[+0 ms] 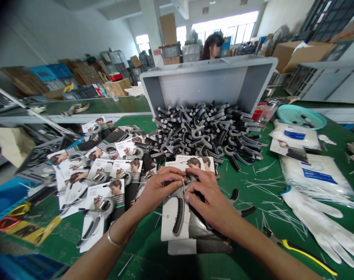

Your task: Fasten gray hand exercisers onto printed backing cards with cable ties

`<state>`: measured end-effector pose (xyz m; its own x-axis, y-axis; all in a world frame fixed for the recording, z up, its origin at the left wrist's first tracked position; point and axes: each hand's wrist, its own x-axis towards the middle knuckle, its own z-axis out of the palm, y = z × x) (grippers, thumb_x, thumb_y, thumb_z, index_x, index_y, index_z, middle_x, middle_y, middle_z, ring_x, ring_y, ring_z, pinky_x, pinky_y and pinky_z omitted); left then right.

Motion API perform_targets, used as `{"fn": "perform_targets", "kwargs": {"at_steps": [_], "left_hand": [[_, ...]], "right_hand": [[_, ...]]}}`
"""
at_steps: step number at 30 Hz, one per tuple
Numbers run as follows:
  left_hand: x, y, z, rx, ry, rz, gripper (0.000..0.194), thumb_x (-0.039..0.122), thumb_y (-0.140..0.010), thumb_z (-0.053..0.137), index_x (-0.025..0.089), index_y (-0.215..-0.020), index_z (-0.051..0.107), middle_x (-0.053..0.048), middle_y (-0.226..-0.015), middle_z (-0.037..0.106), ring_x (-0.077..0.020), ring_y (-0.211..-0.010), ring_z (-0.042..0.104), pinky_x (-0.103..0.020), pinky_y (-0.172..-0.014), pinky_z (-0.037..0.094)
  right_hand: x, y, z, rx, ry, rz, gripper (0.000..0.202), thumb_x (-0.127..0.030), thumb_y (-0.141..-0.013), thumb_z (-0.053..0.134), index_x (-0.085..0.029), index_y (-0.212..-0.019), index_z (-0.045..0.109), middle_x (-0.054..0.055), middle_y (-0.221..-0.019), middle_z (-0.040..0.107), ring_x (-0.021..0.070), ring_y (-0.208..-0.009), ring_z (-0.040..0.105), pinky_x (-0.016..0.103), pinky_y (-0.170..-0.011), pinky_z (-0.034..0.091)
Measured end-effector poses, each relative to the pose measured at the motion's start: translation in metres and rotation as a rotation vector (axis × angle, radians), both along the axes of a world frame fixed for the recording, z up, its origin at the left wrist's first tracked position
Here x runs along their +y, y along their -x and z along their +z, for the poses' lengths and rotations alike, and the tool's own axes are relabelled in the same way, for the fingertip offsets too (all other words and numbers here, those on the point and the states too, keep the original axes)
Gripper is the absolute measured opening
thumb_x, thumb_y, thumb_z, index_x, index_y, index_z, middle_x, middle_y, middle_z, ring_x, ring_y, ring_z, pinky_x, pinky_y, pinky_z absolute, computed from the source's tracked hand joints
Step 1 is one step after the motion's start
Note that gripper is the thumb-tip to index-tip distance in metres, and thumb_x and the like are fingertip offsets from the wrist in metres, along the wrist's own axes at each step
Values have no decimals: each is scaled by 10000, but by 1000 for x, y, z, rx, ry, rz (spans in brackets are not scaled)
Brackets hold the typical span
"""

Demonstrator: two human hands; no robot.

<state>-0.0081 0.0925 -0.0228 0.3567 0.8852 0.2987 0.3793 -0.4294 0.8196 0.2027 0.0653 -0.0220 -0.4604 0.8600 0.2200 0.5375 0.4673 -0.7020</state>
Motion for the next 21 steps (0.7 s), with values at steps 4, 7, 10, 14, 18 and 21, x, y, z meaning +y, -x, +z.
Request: {"fn": "perform_targets", "kwargs": {"at_steps": [4,7,10,14,18,21], "left_hand": [[-2,0,1,31,-22,4,111,207,-896,667,244,-945,760,-39,-1064,723,-201,-1063,604,-389,-1005,413],[-5,2,1,59,-118,-30,112,202,-900,664,237,-954,755,-46,-1072,719,-199,-1062,594,-376,-987,416],[-5,6,3,105,-207,-132,141,206,-920,639,240,-1010,742,-53,-1125,709,-201,-1086,582,-378,-995,398],[-3,9,15,58,-76,-120,97,251,-932,629,219,-964,714,-36,-1013,722,-190,-1016,609,-358,-962,420],[-19,-3,32,158,-167,-12,133,266,-944,597,207,-843,660,-24,-862,697,-196,-887,600,-376,-877,432],[-48,-21,29,289,-380,-12,163,177,-963,504,175,-877,642,-66,-895,690,-217,-873,577,-412,-849,423]], "right_hand": [[1,0,-2,-4,-10,-1,179,-345,-970,546,-246,-880,665,35,-1492,441,263,-1404,323,538,-1145,286],[1,1,-3,11,-1,-21,184,-353,-971,543,-251,-882,668,30,-1477,460,259,-1395,339,534,-1147,280],[2,3,-4,46,9,-43,180,-345,-974,542,-249,-885,665,37,-1453,483,257,-1391,347,539,-1147,269],[4,7,-5,80,19,-58,166,-337,-980,537,-247,-901,653,54,-1424,509,253,-1389,352,540,-1146,265],[5,9,-6,88,12,-84,114,-290,-995,501,-255,-1007,609,62,-1403,518,235,-1387,360,535,-1157,256],[5,10,-7,82,-45,-95,149,-225,-971,515,-254,-1106,571,78,-1375,535,240,-1374,375,540,-1160,252]]}}
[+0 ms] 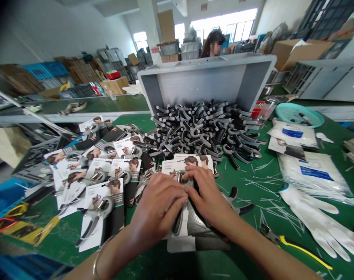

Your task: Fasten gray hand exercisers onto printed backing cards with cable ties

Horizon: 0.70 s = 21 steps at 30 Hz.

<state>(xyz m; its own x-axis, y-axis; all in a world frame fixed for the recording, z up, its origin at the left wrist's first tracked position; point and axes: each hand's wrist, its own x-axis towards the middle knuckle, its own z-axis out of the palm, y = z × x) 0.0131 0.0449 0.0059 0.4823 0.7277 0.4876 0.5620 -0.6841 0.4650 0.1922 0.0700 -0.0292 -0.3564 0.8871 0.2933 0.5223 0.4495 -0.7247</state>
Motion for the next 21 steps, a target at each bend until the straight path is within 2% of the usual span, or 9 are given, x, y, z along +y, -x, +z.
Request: {"fn": "perform_targets", "kwargs": {"at_steps": [4,7,9,11,13,14,16,19,21], "left_hand": [[-34,-18,-29,149,-57,20,206,114,-934,445,160,-882,639,-92,-880,671,-234,-834,553,-426,-812,432],[-46,-16,-44,184,-80,29,170,135,-937,485,183,-980,642,-78,-953,685,-244,-924,565,-430,-880,429],[-53,-8,-43,151,-93,131,188,240,-935,571,198,-1112,618,-97,-1095,675,-275,-1053,559,-454,-946,416],[-59,4,-38,111,-90,323,451,417,-865,683,182,-1228,557,-151,-1206,625,-331,-1137,532,-504,-978,408],[-66,14,-34,106,-58,460,671,539,-768,749,150,-1262,513,-187,-1192,608,-365,-1113,539,-540,-948,428],[-69,18,-33,109,-35,478,676,545,-756,757,144,-1244,513,-180,-1142,618,-358,-1068,557,-534,-915,448],[-72,22,-34,115,17,450,518,456,-813,726,145,-1183,536,-151,-1051,634,-325,-994,579,-507,-868,474],[-71,24,-35,107,48,398,208,251,-898,600,153,-1080,581,-120,-969,644,-284,-941,591,-482,-857,480],[-69,28,-32,138,62,348,143,202,-916,552,158,-1041,608,-106,-934,654,-275,-914,597,-482,-851,478]], "right_hand": [[2,4,-4,2,-28,-21,189,-174,-934,537,-248,-1106,561,84,-1335,564,256,-1337,406,542,-1135,287],[3,3,-4,16,-24,-21,140,-182,-931,548,-245,-1054,569,71,-1339,557,258,-1336,398,534,-1129,290],[0,-2,1,36,-37,-22,100,-193,-950,531,-243,-1026,571,63,-1357,541,252,-1333,398,516,-1122,297],[-9,-11,8,21,-57,8,86,-212,-977,507,-244,-1017,576,59,-1309,569,242,-1277,438,482,-1084,336],[-23,-19,18,-61,-55,84,90,-232,-993,497,-244,-1010,584,58,-1160,633,238,-1146,501,439,-989,398],[-31,-22,22,-122,-54,126,87,-242,-992,505,-241,-1006,590,56,-1075,653,241,-1075,516,425,-935,415],[-46,-21,28,-253,-71,182,82,-269,-978,538,-234,-1006,606,55,-970,664,254,-985,519,424,-864,414],[-60,-9,29,-422,-154,198,108,-304,-952,577,-219,-986,633,68,-935,662,282,-939,513,452,-823,387],[-62,2,28,-519,-215,195,101,-276,-945,576,-207,-906,638,78,-880,649,286,-881,507,453,-778,373]]}}
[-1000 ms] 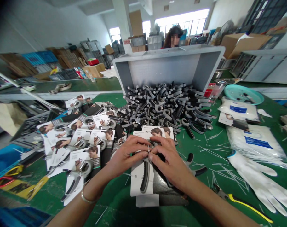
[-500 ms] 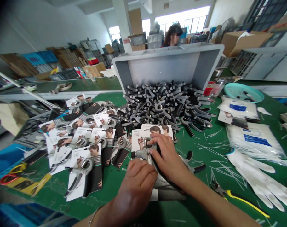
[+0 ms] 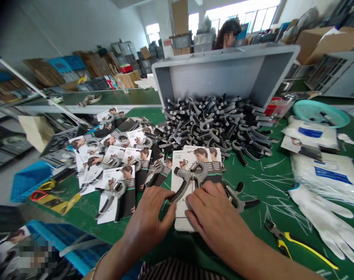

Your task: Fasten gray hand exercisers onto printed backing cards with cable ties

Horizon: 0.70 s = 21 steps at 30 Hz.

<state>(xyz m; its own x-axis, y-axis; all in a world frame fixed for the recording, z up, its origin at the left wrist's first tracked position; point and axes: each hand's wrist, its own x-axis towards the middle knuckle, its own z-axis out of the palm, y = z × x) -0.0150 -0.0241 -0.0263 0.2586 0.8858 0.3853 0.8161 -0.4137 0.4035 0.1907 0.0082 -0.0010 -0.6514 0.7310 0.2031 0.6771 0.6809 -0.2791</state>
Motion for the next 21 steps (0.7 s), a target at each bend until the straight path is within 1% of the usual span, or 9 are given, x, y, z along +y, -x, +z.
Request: {"fn": "perform_targets", "kwargs": {"at_steps": [1,3,6,8,10,13,16,18,21], "left_hand": [[1,3,2,14,20,-29,147,211,-926,550,159,-1045,619,-102,-933,661,-276,-909,599,-484,-849,477],[2,13,5,5,69,-78,204,234,-944,556,162,-1123,623,-102,-996,682,-273,-938,607,-477,-871,478],[6,29,7,-129,148,-116,263,199,-975,525,201,-1225,608,-71,-1097,702,-220,-998,629,-393,-915,486],[11,32,5,-248,177,-153,228,183,-981,521,223,-1168,645,-38,-1062,722,-175,-975,647,-322,-901,493],[16,27,3,-357,185,-172,177,196,-969,556,230,-1093,677,-17,-1001,735,-154,-939,661,-281,-870,500],[22,12,0,-518,201,-111,207,199,-923,634,217,-1126,671,-16,-956,742,-149,-894,684,-260,-832,516],[24,-1,-2,-639,251,-86,136,199,-879,688,198,-1013,712,-20,-908,747,-149,-846,692,-245,-795,524],[24,-4,-2,-704,297,-87,56,204,-870,698,196,-912,734,-16,-872,745,-147,-820,684,-236,-766,520],[22,-4,-2,-790,374,-64,50,206,-854,713,189,-889,745,-18,-845,731,-147,-796,668,-235,-737,507]], "right_hand": [[1,4,-1,-34,-24,5,110,-252,-943,572,-203,-867,634,81,-855,642,284,-855,501,449,-758,367],[4,6,-1,-42,-24,19,133,-218,-944,561,-205,-827,623,80,-826,634,276,-832,492,437,-739,363],[10,0,0,108,103,34,96,-213,-962,549,-218,-897,620,64,-880,642,262,-888,505,410,-768,396],[13,-4,1,220,181,19,78,-212,-973,545,-225,-943,617,51,-917,649,245,-923,523,387,-791,424],[15,-5,1,289,211,8,82,-214,-978,548,-234,-960,626,37,-929,663,230,-929,545,371,-805,442],[18,-1,0,365,208,16,96,-221,-975,566,-260,-987,653,12,-944,686,211,-934,572,358,-836,451],[18,1,-1,414,212,-62,68,-217,-952,603,-253,-982,652,15,-915,672,206,-912,584,338,-802,465],[17,-1,-1,406,214,-99,38,-217,-944,613,-242,-927,638,19,-875,653,210,-884,576,332,-766,461],[16,-7,0,339,204,-49,105,-233,-961,592,-234,-858,613,19,-839,643,221,-870,544,346,-758,432]]}}
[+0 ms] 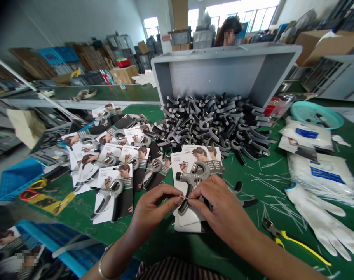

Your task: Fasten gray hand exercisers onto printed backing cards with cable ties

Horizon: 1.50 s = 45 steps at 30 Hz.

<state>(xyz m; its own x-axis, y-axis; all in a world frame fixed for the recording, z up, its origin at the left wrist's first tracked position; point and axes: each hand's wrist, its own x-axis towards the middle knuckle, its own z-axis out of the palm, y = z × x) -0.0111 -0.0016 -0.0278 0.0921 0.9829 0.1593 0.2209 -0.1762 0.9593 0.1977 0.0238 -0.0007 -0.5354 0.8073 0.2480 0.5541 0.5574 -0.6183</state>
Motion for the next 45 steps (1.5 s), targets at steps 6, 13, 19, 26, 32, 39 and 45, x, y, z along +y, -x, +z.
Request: {"fn": "perform_targets", "kwargs": {"at_steps": [6,13,19,26,32,39,45], "left_hand": [[-1,-1,2,-37,71,2,54,204,-858,703,176,-886,740,-26,-856,715,-153,-816,650,-247,-753,491],[-3,-3,7,30,24,-16,38,179,-860,697,170,-867,733,-25,-845,718,-148,-822,656,-244,-774,491],[-3,0,3,96,12,-32,59,232,-876,696,181,-899,716,-16,-865,720,-146,-821,662,-247,-779,496],[-1,7,17,423,-333,-183,132,176,-971,539,165,-971,671,-48,-927,709,-181,-879,621,-327,-821,470],[1,4,33,814,-654,-277,168,64,-929,489,125,-836,615,-62,-776,636,-199,-726,525,-384,-708,408],[-7,1,32,408,-486,-117,113,83,-920,543,168,-847,559,-29,-774,611,-169,-776,546,-339,-725,431],[-15,-8,3,414,-342,-47,371,205,-857,704,192,-1183,527,-120,-1213,612,-246,-1164,551,-447,-989,470]], "right_hand": [[0,-5,2,-73,-44,25,111,-223,-966,582,-210,-857,595,29,-839,633,229,-863,501,374,-787,393],[0,0,2,-37,-89,48,122,-225,-968,585,-207,-847,592,20,-814,635,215,-822,500,357,-765,378],[-1,3,2,19,-111,65,100,-200,-959,598,-203,-860,593,14,-817,647,204,-809,512,350,-761,383],[0,3,-1,42,-59,42,63,-234,-936,645,-219,-880,621,5,-820,653,210,-844,530,344,-763,400],[1,9,3,33,-71,90,48,-193,-940,627,-216,-898,628,0,-830,649,195,-816,534,368,-788,386],[4,1,5,45,-4,137,55,-179,-928,610,-218,-890,613,24,-899,640,209,-897,527,365,-804,399],[7,4,-4,219,22,135,93,-257,-968,599,-229,-879,607,2,-917,665,181,-900,551,366,-869,397]]}}
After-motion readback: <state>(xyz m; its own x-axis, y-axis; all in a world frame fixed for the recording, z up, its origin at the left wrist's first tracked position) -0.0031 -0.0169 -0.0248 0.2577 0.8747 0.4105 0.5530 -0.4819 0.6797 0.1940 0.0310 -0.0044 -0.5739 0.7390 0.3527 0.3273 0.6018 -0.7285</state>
